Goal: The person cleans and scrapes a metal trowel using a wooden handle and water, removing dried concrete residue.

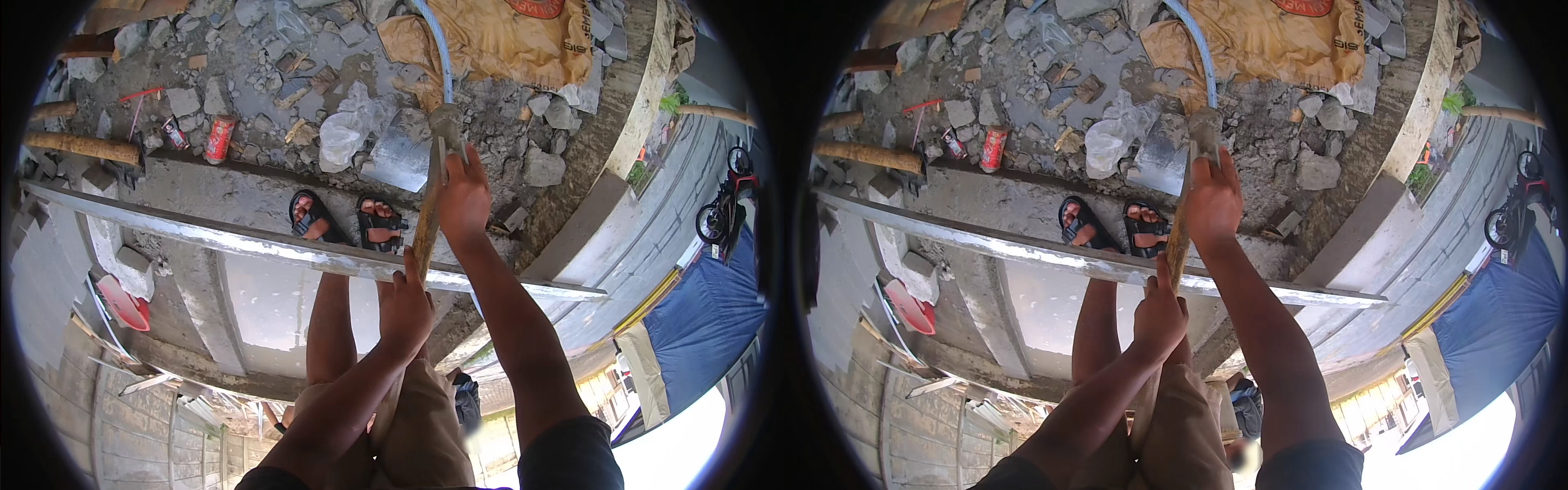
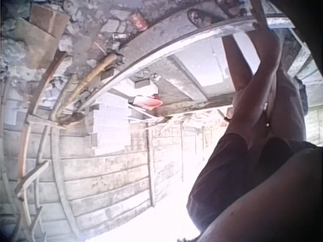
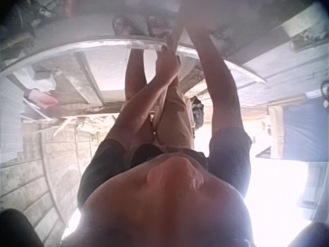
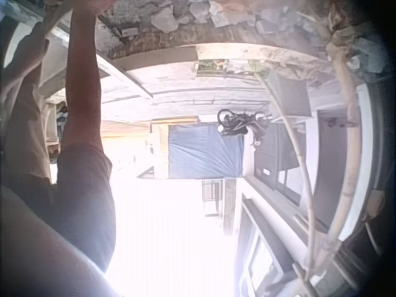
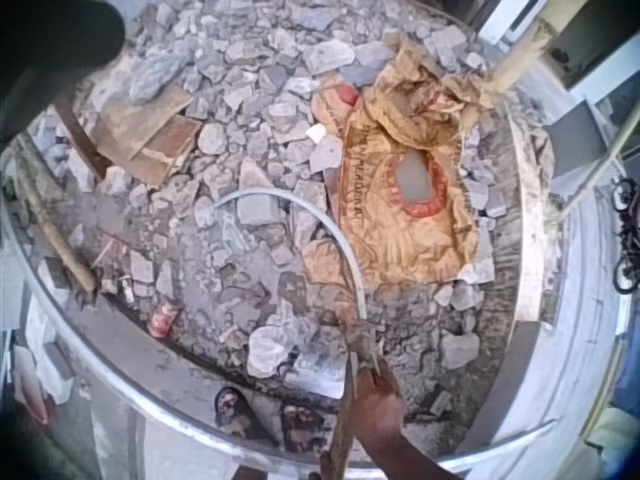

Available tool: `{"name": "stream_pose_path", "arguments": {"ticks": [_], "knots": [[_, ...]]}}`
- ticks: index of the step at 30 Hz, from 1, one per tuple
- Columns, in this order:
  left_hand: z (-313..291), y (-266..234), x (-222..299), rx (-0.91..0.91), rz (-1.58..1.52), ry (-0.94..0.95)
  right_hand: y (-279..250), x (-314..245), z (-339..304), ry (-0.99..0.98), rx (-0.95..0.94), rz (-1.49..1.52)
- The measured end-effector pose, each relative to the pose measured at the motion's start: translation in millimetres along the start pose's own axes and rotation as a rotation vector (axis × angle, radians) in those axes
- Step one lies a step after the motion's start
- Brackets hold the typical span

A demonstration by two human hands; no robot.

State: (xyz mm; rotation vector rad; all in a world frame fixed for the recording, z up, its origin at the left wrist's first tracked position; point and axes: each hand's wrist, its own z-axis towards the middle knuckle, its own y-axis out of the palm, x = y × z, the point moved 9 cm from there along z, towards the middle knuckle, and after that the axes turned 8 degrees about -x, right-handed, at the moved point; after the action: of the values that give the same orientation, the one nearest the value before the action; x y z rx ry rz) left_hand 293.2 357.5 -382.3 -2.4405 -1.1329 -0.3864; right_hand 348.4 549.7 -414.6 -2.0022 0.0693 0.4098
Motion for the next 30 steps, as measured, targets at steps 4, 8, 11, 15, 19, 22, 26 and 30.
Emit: {"name": "stream_pose_path", "arguments": {"ticks": [4, 8, 11, 15, 19, 22, 26, 30], "knots": [[0.1, -4.0, -11.2, 0.019, -0.040, -0.026, 1.4, -25.2, -61.9, -0.119, 0.097, 0.024], [3.1, -6.2, -2.4, -0.033, -0.039, -0.043, 6.6, 6.1, 0.0, 0.069, 0.023, 0.036], [0.7, -2.9, -9.4, 0.012, -0.031, -0.040, 7.6, -9.6, -20.5, -0.014, 0.043, 0.053], [1.2, -4.9, -11.6, 0.033, -0.061, -0.037, 7.2, -24.8, -47.8, -0.161, 0.040, 0.004], [-1.3, -2.8, 0.2, -0.001, -0.093, 0.010, 2.0, 2.0, -0.1, -0.014, 0.048, 0.026], [-2.0, -4.1, -13.4, 0.075, -0.171, 0.106, 0.9, -12.9, -29.8, -0.051, -0.037, 0.013], [-24.4, 29.7, -24.8, -0.417, -1.161, -0.105, -6.1, -6.1, -36.3, -0.105, 0.026, 0.019], [-65.0, 41.5, -17.0, -0.591, -1.516, -0.125, 1.3, 29.8, 9.7, -0.004, -0.131, 0.092]]}}
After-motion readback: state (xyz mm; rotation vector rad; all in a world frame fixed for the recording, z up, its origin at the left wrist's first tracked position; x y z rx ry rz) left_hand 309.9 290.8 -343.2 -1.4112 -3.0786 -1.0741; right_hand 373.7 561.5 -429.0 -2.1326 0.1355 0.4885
